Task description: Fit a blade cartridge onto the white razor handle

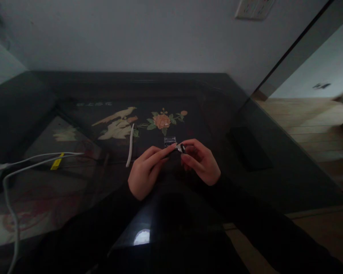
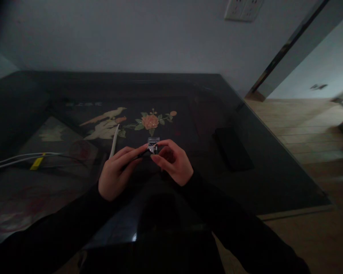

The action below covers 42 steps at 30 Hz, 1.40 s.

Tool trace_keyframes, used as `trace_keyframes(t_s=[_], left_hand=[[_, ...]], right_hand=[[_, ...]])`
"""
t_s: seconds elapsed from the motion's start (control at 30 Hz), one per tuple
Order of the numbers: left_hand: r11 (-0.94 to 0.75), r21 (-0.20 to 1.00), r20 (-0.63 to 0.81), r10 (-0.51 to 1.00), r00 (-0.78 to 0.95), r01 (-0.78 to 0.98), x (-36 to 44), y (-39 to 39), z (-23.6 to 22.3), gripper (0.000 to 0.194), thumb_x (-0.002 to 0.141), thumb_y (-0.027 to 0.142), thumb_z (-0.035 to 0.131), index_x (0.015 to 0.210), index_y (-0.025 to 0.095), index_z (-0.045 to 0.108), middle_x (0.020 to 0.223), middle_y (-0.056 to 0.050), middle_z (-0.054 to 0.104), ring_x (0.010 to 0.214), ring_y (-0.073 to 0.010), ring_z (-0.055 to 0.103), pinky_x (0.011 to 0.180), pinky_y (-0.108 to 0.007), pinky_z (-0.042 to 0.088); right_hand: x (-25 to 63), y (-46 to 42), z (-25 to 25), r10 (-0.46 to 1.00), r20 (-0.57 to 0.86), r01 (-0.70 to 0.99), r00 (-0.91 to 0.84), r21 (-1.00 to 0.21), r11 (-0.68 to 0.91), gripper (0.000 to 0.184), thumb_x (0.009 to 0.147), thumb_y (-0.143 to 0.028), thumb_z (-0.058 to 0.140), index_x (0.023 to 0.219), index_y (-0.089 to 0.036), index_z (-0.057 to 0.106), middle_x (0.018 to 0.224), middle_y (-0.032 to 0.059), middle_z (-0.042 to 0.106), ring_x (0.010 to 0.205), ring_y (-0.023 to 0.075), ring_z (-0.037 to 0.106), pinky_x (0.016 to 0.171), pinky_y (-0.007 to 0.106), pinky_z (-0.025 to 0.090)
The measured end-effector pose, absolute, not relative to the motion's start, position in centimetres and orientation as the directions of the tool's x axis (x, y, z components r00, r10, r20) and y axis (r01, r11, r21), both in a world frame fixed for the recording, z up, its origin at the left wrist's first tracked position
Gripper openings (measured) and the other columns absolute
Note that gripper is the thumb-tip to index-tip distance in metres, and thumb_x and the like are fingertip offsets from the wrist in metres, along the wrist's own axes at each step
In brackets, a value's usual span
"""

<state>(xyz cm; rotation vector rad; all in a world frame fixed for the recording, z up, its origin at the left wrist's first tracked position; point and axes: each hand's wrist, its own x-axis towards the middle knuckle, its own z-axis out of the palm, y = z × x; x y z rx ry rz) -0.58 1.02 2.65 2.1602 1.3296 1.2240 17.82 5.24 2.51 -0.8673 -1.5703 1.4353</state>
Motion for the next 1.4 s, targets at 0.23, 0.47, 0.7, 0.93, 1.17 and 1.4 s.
trace_keyframes(t_s=[0.23, 0.47, 0.7, 0.93, 1.17, 1.4], left_hand=[[-0.493, 0.641, 0.503, 0.849, 0.163, 0.588, -0.9, 1.1, 2.7, 0.037, 0.092, 0.013, 0.050, 0.128, 0.019, 0.058, 0.093, -0.003, 0.063, 0.083, -0.0114, 0.060, 0.076, -0.021, 0.048], [-0.417, 0.731, 0.433, 0.895, 0.104, 0.540, -1.1, 1.9, 2.3, 0.036, 0.092, 0.022, 0.052, 0.127, 0.019, 0.058, 0.118, -0.007, 0.067, 0.104, -0.0169, 0.062, 0.092, -0.028, 0.047], [-0.244, 0.845, 0.288, 0.957, -0.022, 0.475, -2.0, 2.8, 2.8, 0.037, 0.090, 0.031, 0.051, 0.122, 0.014, 0.058, 0.089, -0.006, 0.073, 0.072, -0.0146, 0.064, 0.070, -0.026, 0.051], [-0.146, 0.810, 0.200, 0.979, -0.033, 0.568, -4.8, 5.1, 3.6, 0.026, 0.088, 0.032, 0.049, 0.101, 0.014, 0.063, 0.089, -0.008, 0.075, 0.085, -0.0202, 0.067, 0.080, -0.033, 0.050], [-0.038, 0.785, 0.148, 0.981, -0.128, 0.618, -6.6, 6.7, 2.2, 0.032, 0.078, 0.041, 0.059, 0.093, 0.013, 0.066, 0.079, -0.005, 0.071, 0.065, -0.0168, 0.062, 0.058, -0.027, 0.046], [-0.061, 0.504, 0.239, 0.968, -0.071, 0.862, -5.8, 6.7, 1.1, 0.030, 0.082, 0.031, 0.057, 0.108, 0.016, 0.054, 0.071, -0.001, 0.066, 0.067, -0.0177, 0.062, 0.065, -0.029, 0.043]], right_hand=[[17.8, 5.3, 2.4, 0.902, 0.129, -0.049, -0.411, -0.992, 0.120, 0.044, 0.076, -0.051, 0.067, 0.101, -0.018, 0.052, 0.065, -0.0043, 0.056, 0.046, 0.0069, 0.049, 0.043, 0.020, 0.038], [17.8, 5.3, 2.6, 0.901, 0.119, -0.055, -0.417, -0.993, 0.105, 0.045, 0.075, -0.050, 0.068, 0.101, -0.018, 0.052, 0.062, -0.0056, 0.055, 0.045, 0.0071, 0.050, 0.042, 0.020, 0.039], [17.6, 5.2, 2.7, 0.903, 0.118, -0.041, -0.413, -0.993, 0.111, 0.044, 0.075, -0.050, 0.069, 0.101, -0.017, 0.053, 0.061, -0.0059, 0.054, 0.046, 0.0068, 0.050, 0.043, 0.021, 0.039], [17.6, 5.1, 2.5, 0.898, 0.102, -0.032, -0.427, -0.995, 0.098, 0.048, 0.075, -0.051, 0.067, 0.102, -0.015, 0.052, 0.063, -0.0053, 0.054, 0.046, 0.0069, 0.050, 0.045, 0.022, 0.040], [17.5, 5.0, 2.1, 0.889, 0.115, -0.010, -0.443, -0.992, 0.123, 0.046, 0.077, -0.049, 0.067, 0.103, -0.014, 0.052, 0.062, -0.0053, 0.053, 0.045, 0.0073, 0.050, 0.044, 0.022, 0.039], [17.3, 4.9, 2.0, 0.885, 0.110, 0.030, -0.452, -0.990, 0.138, 0.045, 0.076, -0.051, 0.066, 0.101, -0.016, 0.053, 0.061, -0.0060, 0.054, 0.045, 0.0069, 0.049, 0.044, 0.021, 0.039]])
